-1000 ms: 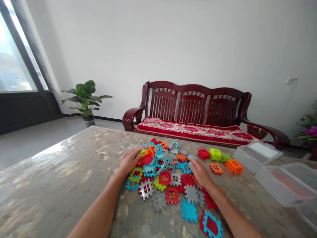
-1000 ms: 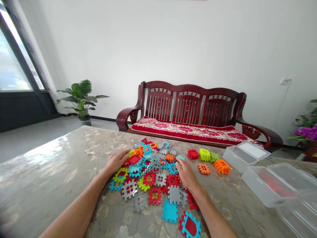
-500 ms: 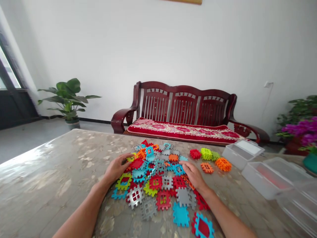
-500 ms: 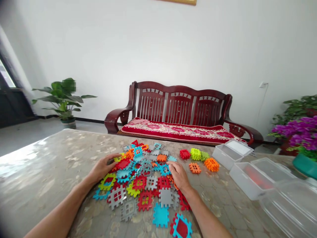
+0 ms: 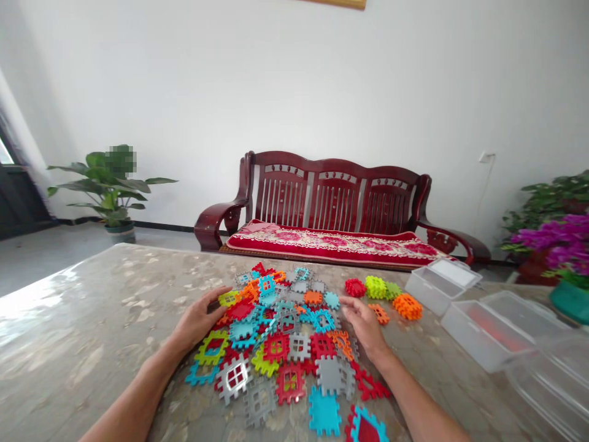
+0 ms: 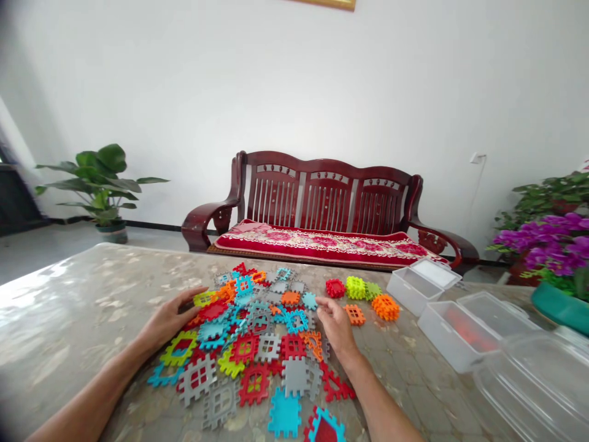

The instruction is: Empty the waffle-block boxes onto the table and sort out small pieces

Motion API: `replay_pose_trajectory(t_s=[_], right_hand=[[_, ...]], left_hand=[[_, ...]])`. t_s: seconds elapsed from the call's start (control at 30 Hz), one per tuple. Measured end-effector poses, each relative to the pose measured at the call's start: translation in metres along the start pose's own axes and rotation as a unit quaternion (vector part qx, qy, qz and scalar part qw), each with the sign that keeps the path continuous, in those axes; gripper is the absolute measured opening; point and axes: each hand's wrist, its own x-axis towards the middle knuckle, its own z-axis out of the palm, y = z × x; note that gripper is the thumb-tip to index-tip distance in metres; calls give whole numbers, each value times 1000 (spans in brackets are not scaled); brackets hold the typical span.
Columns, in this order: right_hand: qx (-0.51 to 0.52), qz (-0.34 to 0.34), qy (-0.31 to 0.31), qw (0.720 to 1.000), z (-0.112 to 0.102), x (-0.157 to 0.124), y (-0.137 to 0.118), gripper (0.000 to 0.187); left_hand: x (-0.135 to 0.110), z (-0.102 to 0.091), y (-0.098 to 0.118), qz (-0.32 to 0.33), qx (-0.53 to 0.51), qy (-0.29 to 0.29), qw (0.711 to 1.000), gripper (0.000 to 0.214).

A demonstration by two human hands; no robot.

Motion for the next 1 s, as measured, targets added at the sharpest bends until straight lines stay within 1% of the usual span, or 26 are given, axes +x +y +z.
replay_pose_trajectory(t_s=[0.07,0.13,0.23,0.3,0.37,0.43,0.5,0.6,0.7,0.77,0.87,1.0], right_hand=[[-36,-5,4,999,-6,1,3,44],[-76,-17,20,997,-11,2,6,48],[-151,-56,55,985,-18,2,7,47],[-230,-87,89,965,-25,2,5,44],[-321,-95,133,933,-33,1,2,41],[-397,-68,163,900,-41,-1,1,40],[-444,-33,160,881,-46,-3,2,44],[-468,0,140,873,-47,-5,9,51],[-461,8,135,877,-48,-4,18,46],[-454,8,133,881,-49,-2,24,43],[-458,0,134,879,-53,2,31,41],[-466,-3,141,873,-55,2,30,39]], left_hand=[[0,0,-2,2,16,0,1000,72],[1,-1,-3,4,36,1,999,72],[3,0,-5,10,65,-2,998,69],[4,0,-6,16,76,-4,997,67],[5,0,-9,22,84,-1,996,64],[6,1,-13,30,94,2,995,62],[7,2,-17,39,102,4,994,61],[9,2,-22,53,107,10,993,58],[9,2,-24,66,110,13,992,57],[10,2,-26,70,113,13,991,58],[10,3,-28,69,117,6,991,59],[11,3,-30,66,120,-2,991,60]])
